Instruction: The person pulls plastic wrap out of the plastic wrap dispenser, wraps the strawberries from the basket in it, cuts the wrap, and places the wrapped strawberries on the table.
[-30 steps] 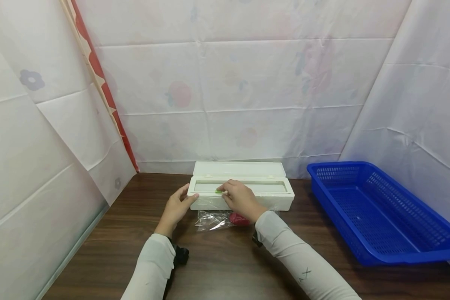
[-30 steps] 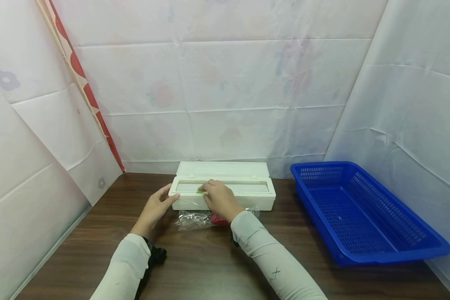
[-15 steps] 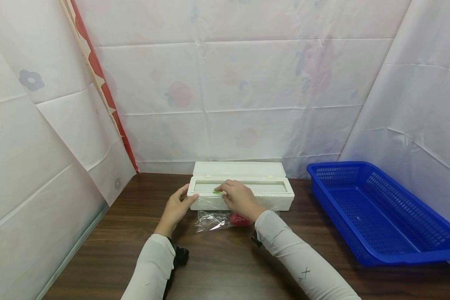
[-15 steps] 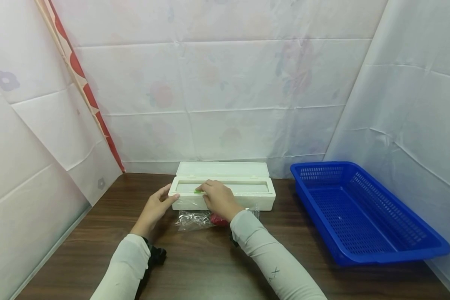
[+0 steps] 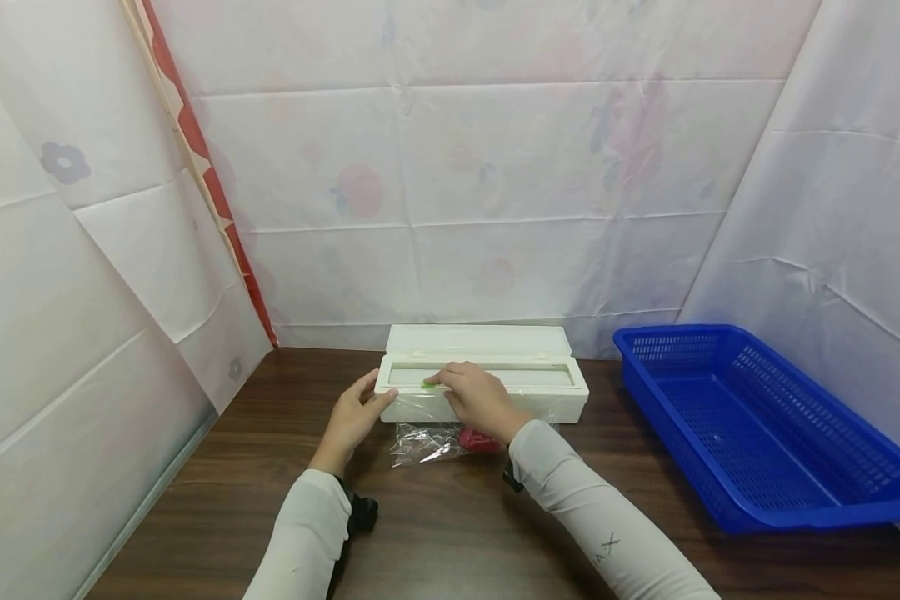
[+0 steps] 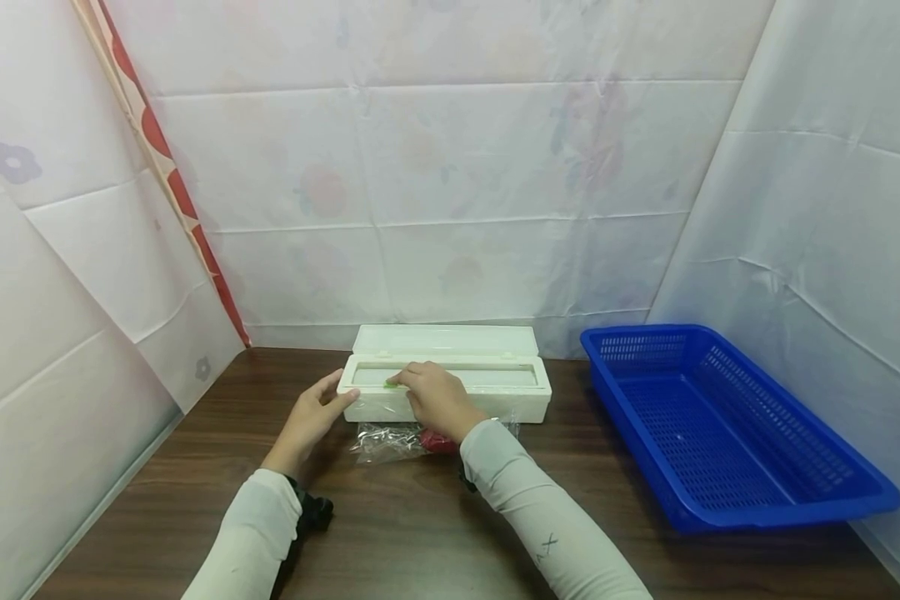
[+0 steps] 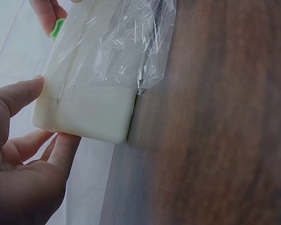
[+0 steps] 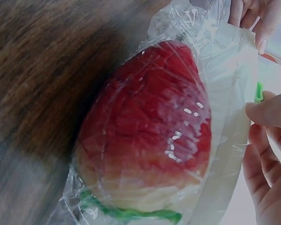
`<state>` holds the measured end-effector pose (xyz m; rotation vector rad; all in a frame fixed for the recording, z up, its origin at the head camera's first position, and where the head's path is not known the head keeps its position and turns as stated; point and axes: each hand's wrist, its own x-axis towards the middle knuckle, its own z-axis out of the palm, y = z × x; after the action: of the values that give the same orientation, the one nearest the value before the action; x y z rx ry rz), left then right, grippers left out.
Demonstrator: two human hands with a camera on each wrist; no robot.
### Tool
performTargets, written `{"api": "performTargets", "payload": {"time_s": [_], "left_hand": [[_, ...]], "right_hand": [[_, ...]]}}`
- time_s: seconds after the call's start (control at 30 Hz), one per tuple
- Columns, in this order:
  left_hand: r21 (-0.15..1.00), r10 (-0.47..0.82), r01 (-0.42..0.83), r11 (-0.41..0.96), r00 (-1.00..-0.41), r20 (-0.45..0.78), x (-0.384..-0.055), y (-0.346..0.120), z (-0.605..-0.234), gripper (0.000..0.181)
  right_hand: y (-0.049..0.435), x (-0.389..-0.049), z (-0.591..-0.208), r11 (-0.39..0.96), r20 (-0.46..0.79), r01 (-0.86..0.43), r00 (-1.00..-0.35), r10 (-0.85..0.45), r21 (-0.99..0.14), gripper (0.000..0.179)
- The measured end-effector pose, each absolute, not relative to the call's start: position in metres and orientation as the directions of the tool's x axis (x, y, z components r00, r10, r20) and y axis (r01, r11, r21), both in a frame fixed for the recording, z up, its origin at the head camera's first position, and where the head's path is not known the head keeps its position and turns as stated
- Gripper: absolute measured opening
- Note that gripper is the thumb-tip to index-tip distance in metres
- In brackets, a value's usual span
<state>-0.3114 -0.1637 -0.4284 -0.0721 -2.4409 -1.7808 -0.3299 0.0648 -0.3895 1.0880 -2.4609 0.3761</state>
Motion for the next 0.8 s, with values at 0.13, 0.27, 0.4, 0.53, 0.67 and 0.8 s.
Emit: {"api": "performTargets", "payload": {"time_s": [0.13,0.27,0.4,0.53,0.67,0.8], "left_hand": [[0.944,-0.035,0.108,0.311,-0.991,0.125,-0.3130,-0.1637,-0.4297,0.072],[0.944,-0.044,0.104,0.312,-0.991,0.124,-0.3130,-0.1635,-0.4293,0.070],[0.943,-0.043,0.104,0.316,-0.991,0.124,-0.3119,-0.1642,-0.4290,0.070],[0.944,-0.042,0.102,0.315,-0.992,0.121,-0.3105,-0.1645,-0.4283,0.070],[0.942,-0.038,0.100,0.319,-0.992,0.118,-0.3099,-0.1637,-0.4270,0.071],[0.943,-0.040,0.098,0.317,-0.992,0.116,-0.3098,-0.1625,-0.4261,0.071]], "right_hand": [[0.0634,-0.3295,-0.3883,0.657,0.467,-0.752,-0.603,-0.647,-0.061,0.041],[0.0624,-0.3296,-0.3871,0.648,0.458,-0.760,-0.596,-0.660,-0.055,0.043],[0.0615,-0.3299,-0.3873,0.646,0.449,-0.762,-0.595,-0.666,-0.052,0.044],[0.0612,-0.3297,-0.3871,0.642,0.437,-0.764,-0.603,-0.668,-0.072,0.044],[0.0608,-0.3294,-0.3857,0.641,0.434,-0.758,-0.621,-0.652,-0.122,0.042],[0.0594,-0.3288,-0.3838,0.645,0.468,-0.741,-0.644,-0.605,-0.185,0.035]]}}
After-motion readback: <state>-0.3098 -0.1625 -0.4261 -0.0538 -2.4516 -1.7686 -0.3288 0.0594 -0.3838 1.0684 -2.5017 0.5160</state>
